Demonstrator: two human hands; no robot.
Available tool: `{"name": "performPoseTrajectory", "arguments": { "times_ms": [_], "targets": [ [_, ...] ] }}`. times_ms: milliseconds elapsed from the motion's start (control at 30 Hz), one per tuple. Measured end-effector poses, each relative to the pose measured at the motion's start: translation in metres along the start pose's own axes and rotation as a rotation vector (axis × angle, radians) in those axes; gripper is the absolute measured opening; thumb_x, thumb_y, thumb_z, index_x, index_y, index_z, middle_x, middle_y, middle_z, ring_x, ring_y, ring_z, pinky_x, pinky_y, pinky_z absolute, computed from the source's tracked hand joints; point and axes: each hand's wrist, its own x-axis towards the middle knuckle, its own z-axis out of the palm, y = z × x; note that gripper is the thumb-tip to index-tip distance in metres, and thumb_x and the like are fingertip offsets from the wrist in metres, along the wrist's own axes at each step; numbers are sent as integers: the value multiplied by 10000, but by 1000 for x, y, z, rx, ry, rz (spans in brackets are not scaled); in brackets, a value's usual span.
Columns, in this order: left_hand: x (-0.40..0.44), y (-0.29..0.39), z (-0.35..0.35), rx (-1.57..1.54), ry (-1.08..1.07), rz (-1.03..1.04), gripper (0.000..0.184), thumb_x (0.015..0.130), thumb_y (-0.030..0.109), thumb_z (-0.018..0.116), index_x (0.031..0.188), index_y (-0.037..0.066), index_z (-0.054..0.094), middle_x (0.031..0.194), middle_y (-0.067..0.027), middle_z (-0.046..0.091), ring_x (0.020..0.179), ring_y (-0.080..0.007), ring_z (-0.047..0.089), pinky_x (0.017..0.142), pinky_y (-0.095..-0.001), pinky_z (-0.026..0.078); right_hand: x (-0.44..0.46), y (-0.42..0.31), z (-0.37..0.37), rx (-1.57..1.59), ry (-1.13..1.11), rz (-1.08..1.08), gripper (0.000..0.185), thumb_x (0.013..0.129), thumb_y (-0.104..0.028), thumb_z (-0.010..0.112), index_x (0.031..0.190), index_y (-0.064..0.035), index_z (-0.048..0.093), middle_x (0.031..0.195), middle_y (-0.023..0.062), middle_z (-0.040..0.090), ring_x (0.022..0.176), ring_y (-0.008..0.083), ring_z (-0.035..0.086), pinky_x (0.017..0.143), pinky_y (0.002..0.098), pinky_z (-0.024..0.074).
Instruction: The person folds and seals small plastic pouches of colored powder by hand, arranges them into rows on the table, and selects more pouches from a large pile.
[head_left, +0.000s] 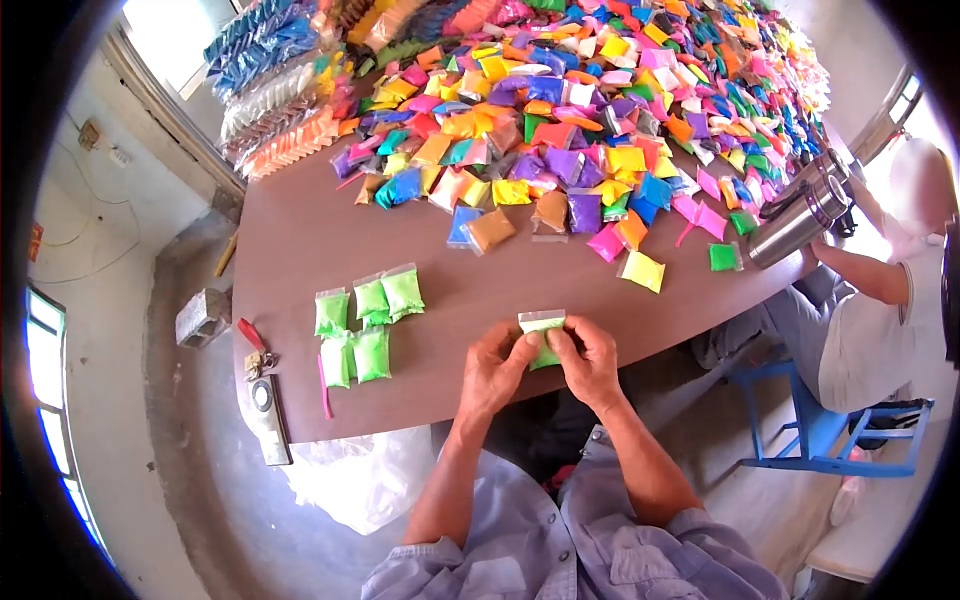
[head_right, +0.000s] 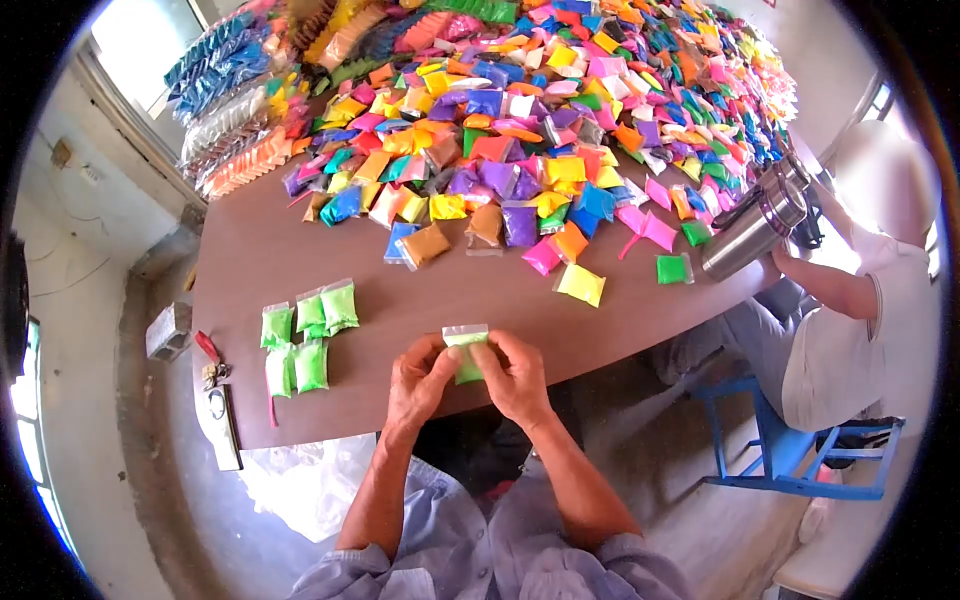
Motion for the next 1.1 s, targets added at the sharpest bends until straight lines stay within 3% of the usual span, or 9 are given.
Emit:
{"name": "performPoseTrajectory", "arguments": {
  "times_ms": [133,167,200,400,633,733,833,900,1100],
  "targets": [
    [-1,-10,-4,-97,11,-14,277,997,220,717,1088,-41,701,851,-19,694,780,-79,582,691,-276,493,0,-8,-3,53,-100,109,184,999,-164,657,984,18,678,767,18,615,713,70,540,626,274,464],
    [-1,-11,-8,30,-7,-11,272,998,225,715,1092,-30,698,870,-3,688,801,-69,585,711,-256,491,1,-9,-3,41,-117,129,179,995,-162,659,979,15,681,759,20,605,706,73,531,620,275,457],
    [-2,-12,-11,156,-25,-8,267,999,229,714,1096,-19,696,889,14,682,821,-60,588,732,-237,489,1,-8,-3,39,-116,126,179,995,-162,659,979,15,681,759,20,605,706,73,531,620,275,457],
    [-4,5,1,-79,-11,-30,209,993,208,717,1025,2,701,869,28,671,799,-56,572,723,-237,483,1,-4,-1,-11,-55,18,164,987,-163,661,988,-2,692,758,35,621,701,75,534,609,279,446],
    [-3,-15,-6,38,41,48,208,994,211,712,1013,4,712,880,27,666,823,-57,568,737,-236,481,0,-4,0,13,-106,27,165,983,-157,687,1010,5,697,797,30,648,722,90,563,638,281,468],
    [-4,-7,-3,42,41,56,311,971,282,749,1074,-11,730,889,-72,735,840,-110,644,765,-286,529,-1,1,-1,18,-102,56,164,982,-159,692,1026,-1,700,836,40,670,744,107,590,658,284,487],
    [-4,5,-1,-39,22,11,302,972,286,747,1047,-6,730,850,-66,711,802,-100,614,727,-292,514,-3,9,2,60,-30,44,173,983,-166,695,1030,0,699,856,48,674,761,114,598,680,287,495],
    [-4,8,-5,273,-66,-81,296,977,289,742,1027,-2,731,785,-45,675,734,-94,573,665,-297,488,-2,9,1,79,18,25,175,982,-169,697,1028,0,698,863,53,676,766,116,599,686,290,497],
    [-4,-7,-1,142,20,59,306,973,304,741,1018,1,731,710,-28,640,667,-103,547,613,-304,466,4,-8,-3,35,-115,82,182,994,-181,664,1044,-11,707,815,50,660,729,111,587,671,295,484]
  ]
}}
